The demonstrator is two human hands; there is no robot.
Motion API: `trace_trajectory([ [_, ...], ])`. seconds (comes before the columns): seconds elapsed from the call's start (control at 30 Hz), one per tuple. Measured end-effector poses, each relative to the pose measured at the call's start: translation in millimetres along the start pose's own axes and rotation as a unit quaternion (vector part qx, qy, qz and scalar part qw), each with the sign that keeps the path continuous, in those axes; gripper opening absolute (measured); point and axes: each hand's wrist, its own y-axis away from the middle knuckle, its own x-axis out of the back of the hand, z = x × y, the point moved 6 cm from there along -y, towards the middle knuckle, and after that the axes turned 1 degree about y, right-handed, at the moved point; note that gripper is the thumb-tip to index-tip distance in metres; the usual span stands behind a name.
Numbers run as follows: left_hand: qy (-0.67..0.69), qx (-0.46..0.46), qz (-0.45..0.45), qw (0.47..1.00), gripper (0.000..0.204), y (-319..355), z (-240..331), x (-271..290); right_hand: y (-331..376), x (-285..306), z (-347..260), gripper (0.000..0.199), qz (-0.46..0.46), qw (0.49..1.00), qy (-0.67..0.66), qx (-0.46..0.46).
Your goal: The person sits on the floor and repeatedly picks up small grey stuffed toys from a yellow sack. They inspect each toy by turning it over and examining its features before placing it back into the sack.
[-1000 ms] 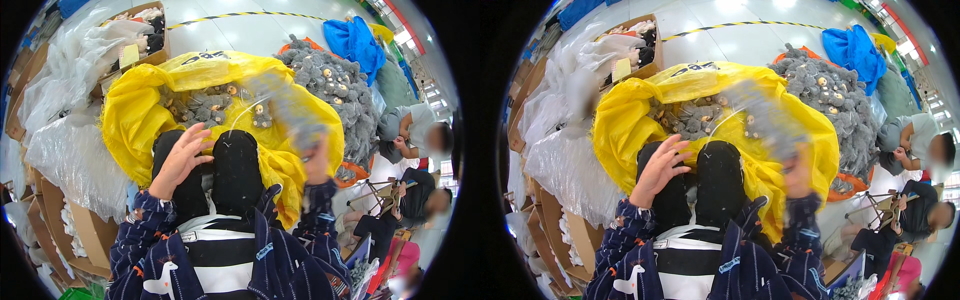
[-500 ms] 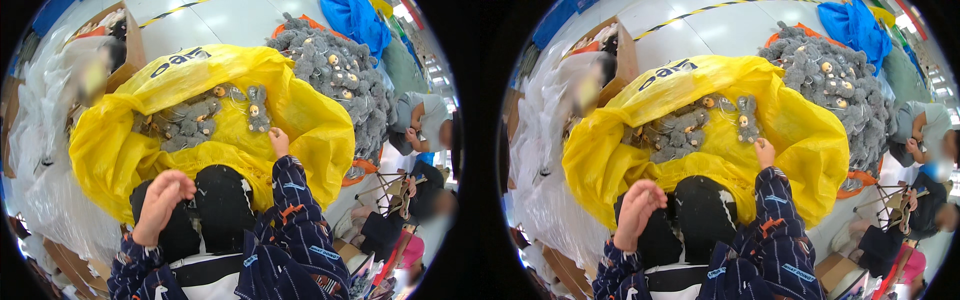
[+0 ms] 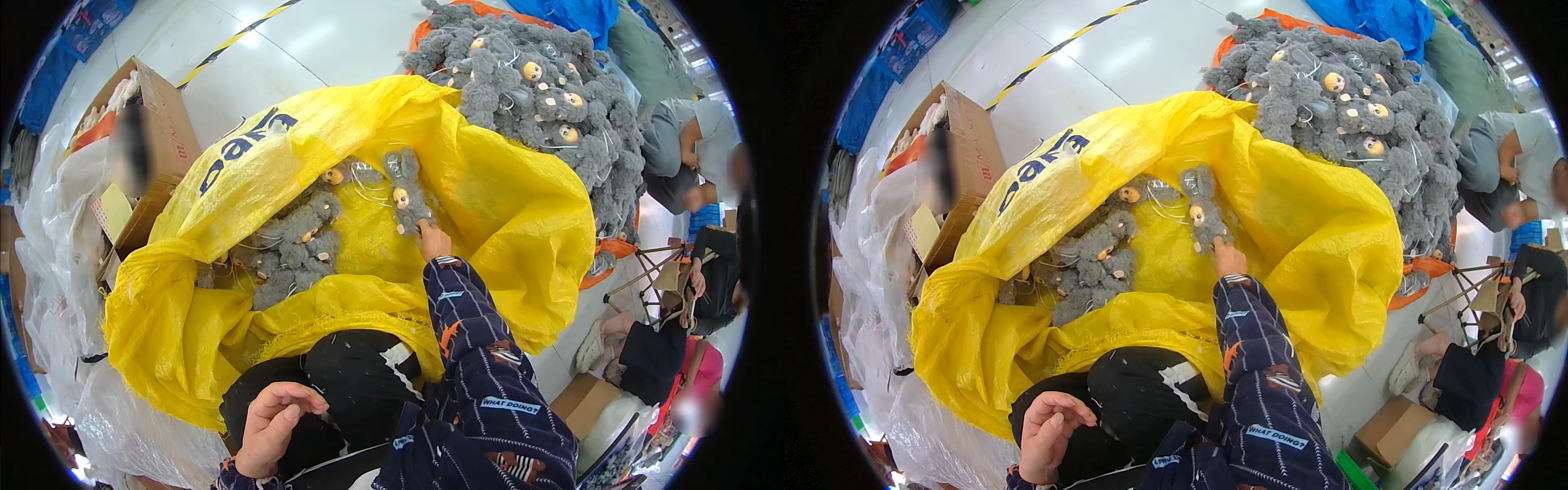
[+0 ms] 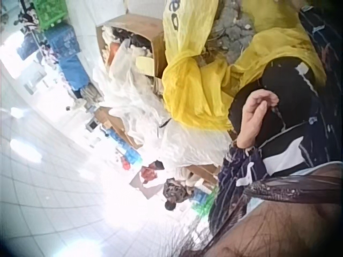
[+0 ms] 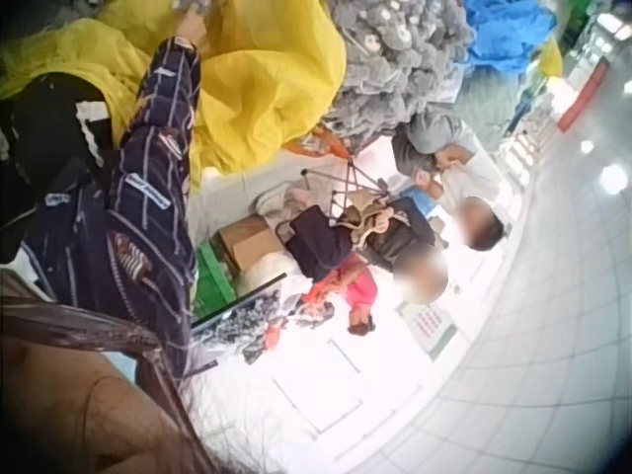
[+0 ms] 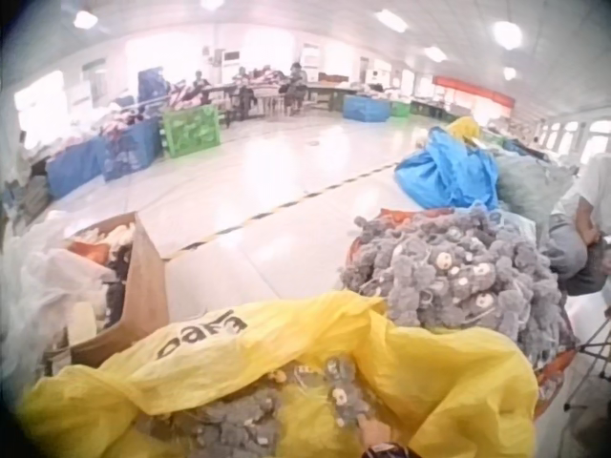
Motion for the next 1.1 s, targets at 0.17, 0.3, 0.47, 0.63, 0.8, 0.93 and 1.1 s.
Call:
trace_trajectory([
  [0.17, -0.052, 0.0, -0.007, 0.999, 0.021, -4.6, -2.5, -5.1, 29.6, 61.4, -54.8, 0.023, 0.16, 0.944, -0.275, 0.086],
  [0.3, -0.043, -0.015, -0.003, 0.999, 0.028, -3.7, -8.6, -3.5, 103.1, 144.0, -118.1, 0.018, 0.099, 0.888, -0.436, 0.104],
  [0.47, -0.032, -0.069, 0.063, 0.995, 0.043, 1.7, -10.9, -1.6, 201.7, 212.0, -162.5, 0.024, 0.105, 0.85, -0.454, 0.245],
  [0.63, -0.007, -0.028, -0.029, 0.999, 0.051, 9.3, -13.7, -6.7, 265.0, 236.3, -193.4, 0.025, 0.044, 0.835, -0.372, 0.402],
  [0.8, 0.026, -0.107, -0.033, 0.993, 0.047, 21.6, -26.5, 0.6, 293.9, 238.8, -203.8, 0.029, -0.07, 0.821, -0.371, 0.428],
  [0.93, -0.061, -0.202, -0.009, 0.977, 0.044, 39.0, -32.8, 3.8, 291.0, 273.5, -187.2, 0.027, -0.026, 0.892, -0.341, 0.296],
  [1.1, -0.112, -0.193, -0.067, 0.972, 0.048, 45.2, -50.4, -3.0, 272.8, 286.4, -201.8, 0.02, -0.002, 0.823, -0.536, 0.186],
])
